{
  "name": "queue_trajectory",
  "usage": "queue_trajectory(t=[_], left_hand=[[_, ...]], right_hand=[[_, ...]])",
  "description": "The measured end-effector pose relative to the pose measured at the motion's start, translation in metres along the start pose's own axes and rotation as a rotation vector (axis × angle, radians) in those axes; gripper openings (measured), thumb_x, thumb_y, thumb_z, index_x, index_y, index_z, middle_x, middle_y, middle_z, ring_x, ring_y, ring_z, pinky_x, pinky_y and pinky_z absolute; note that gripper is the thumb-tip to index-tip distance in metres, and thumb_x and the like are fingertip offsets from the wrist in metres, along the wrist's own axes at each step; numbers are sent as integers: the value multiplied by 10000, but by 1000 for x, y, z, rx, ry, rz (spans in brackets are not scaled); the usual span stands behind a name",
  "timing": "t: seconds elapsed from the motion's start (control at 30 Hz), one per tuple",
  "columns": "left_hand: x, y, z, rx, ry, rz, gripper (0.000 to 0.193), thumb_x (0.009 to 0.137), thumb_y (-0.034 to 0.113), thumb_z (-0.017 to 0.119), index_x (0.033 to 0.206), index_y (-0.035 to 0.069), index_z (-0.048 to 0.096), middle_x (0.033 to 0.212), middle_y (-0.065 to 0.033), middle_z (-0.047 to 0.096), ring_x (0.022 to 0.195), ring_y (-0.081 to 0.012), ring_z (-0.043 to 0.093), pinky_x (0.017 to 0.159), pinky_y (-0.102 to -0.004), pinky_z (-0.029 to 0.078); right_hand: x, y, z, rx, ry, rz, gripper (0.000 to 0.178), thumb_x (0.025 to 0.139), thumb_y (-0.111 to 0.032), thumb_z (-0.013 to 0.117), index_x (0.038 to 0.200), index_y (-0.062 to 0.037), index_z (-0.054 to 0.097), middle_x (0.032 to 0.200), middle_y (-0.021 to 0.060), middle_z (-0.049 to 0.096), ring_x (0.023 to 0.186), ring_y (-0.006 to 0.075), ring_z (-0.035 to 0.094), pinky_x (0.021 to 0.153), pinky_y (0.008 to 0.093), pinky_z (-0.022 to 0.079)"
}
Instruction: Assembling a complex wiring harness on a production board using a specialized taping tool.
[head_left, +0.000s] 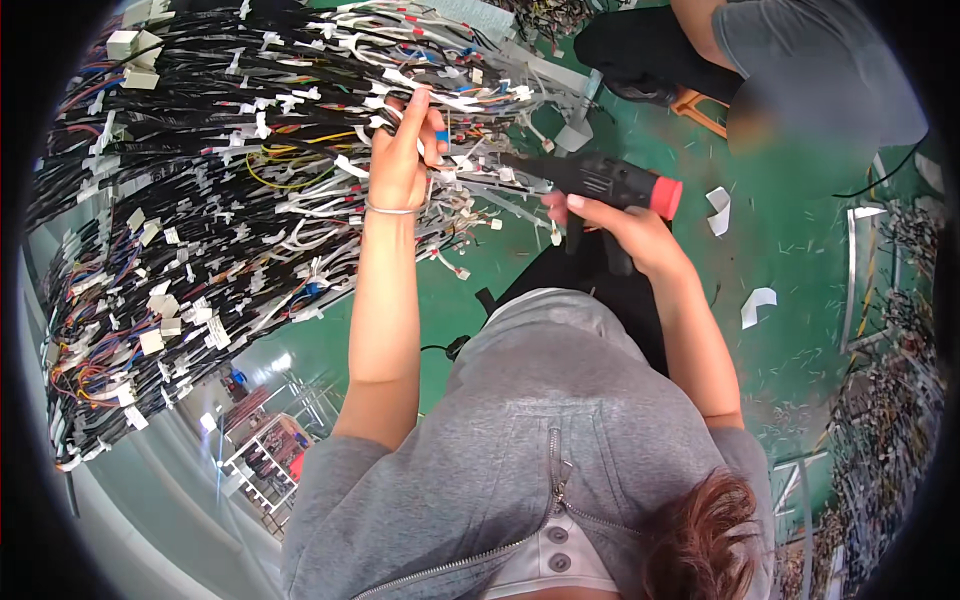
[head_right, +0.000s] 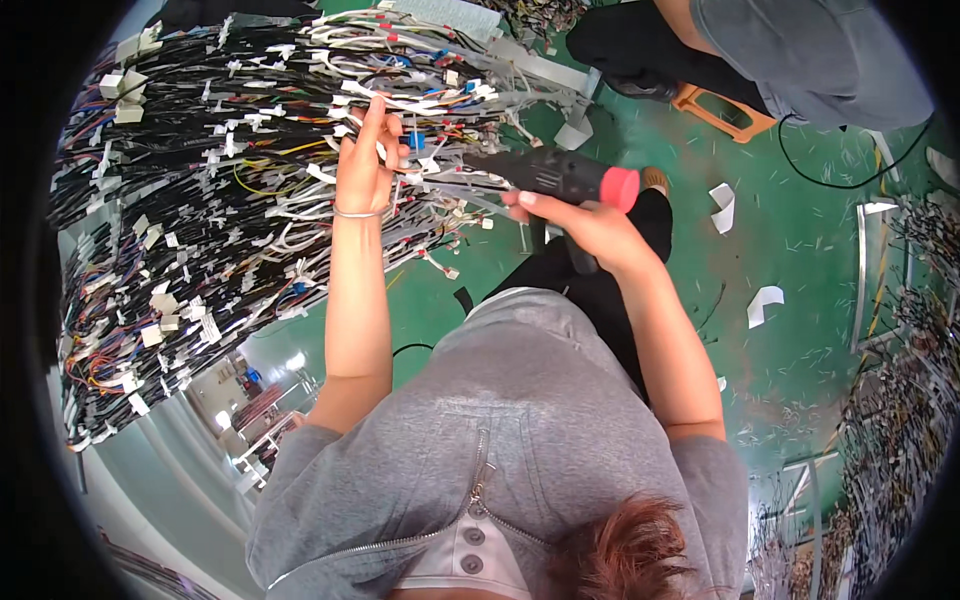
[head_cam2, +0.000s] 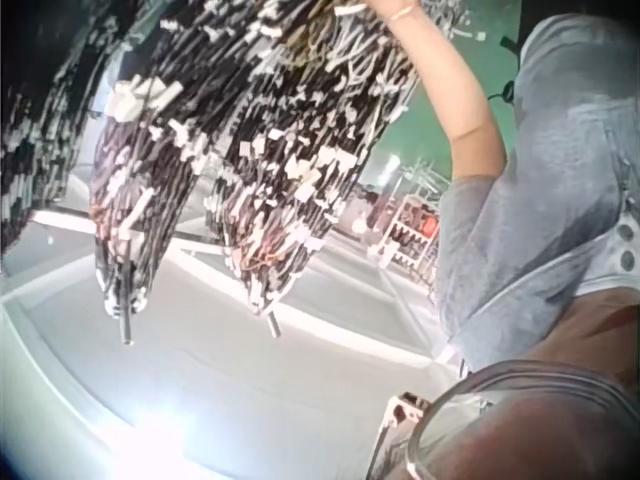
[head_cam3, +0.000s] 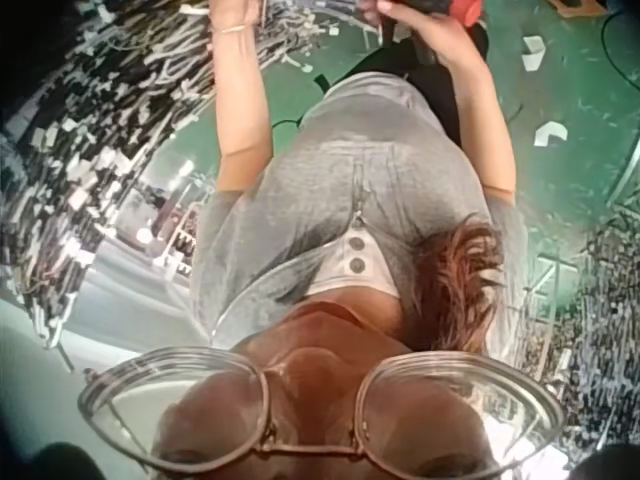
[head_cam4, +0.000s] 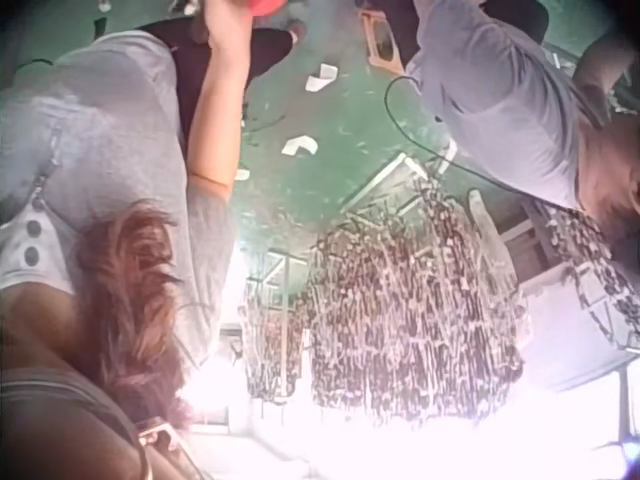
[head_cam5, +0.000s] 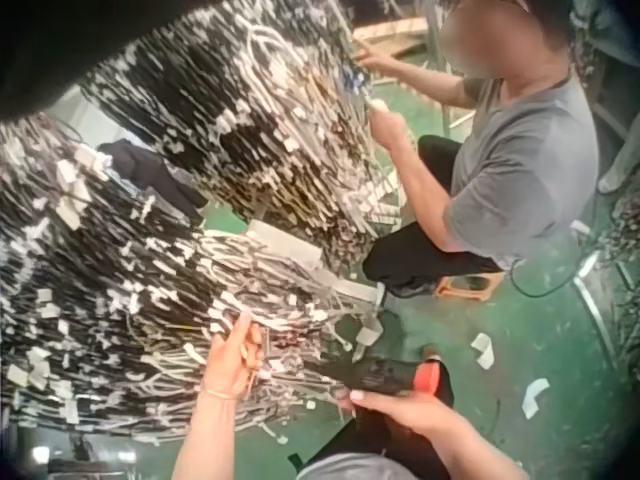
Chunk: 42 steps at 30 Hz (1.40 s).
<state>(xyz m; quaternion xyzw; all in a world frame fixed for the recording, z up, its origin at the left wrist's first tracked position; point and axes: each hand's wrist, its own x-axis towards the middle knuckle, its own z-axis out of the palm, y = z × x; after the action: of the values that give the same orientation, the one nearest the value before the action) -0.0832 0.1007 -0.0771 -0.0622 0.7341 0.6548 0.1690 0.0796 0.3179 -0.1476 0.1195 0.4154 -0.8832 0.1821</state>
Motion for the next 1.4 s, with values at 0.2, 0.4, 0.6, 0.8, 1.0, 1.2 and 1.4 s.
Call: queue_trajectory(t=[0.2,0.4,0.6,0.8,1.0,1.2,1.4], left_hand=[[3,1,-7,-84,-99,-69,300,986,345,593,761,159,525,597,64,398,499,-64,368,612,-271,408],[0,1,-10,-124,-172,-67,241,1000,292,581,832,123,546,581,61,382,499,-62,362,609,-262,394],[-2,-1,-16,-129,-302,-46,213,1005,264,569,1086,69,585,591,70,378,496,-50,358,581,-250,385],[2,-2,-24,-121,-382,-56,231,988,247,596,1117,57,563,606,67,400,502,-42,380,565,-238,403],[5,-1,-27,-128,-436,-68,214,979,233,609,1090,55,567,597,60,411,504,-51,390,584,-244,422],[2,3,-14,-26,-365,-3,229,978,304,610,1004,77,587,601,65,407,535,-53,382,668,-266,446],[13,1,-15,4,-327,-66,483,976,381,600,584,141,452,588,54,397,555,-72,377,718,-296,450]], right_hand=[[-3,7,21,299,-70,164,403,942,-185,593,1244,77,544,1090,214,672,973,283,683,913,416,546],[12,6,33,429,-85,280,438,973,-247,536,1263,82,527,1130,205,665,1011,298,672,950,402,527],[19,1,34,422,-89,302,442,973,-248,530,1259,89,523,1141,219,654,1011,303,668,963,418,521],[31,-7,24,398,-142,370,477,967,-265,533,1264,107,505,1150,243,640,1034,310,656,972,430,516],[38,-2,21,562,-162,439,516,956,-273,544,1303,106,489,1149,226,644,1034,288,650,966,416,514],[33,-8,46,490,-150,408,489,962,-233,558,1315,100,495,796,27,561,682,117,524,670,292,482],[16,17,48,732,-152,388,382,985,-226,538,1220,74,549,654,-47,402,552,41,372,495,214,333]])
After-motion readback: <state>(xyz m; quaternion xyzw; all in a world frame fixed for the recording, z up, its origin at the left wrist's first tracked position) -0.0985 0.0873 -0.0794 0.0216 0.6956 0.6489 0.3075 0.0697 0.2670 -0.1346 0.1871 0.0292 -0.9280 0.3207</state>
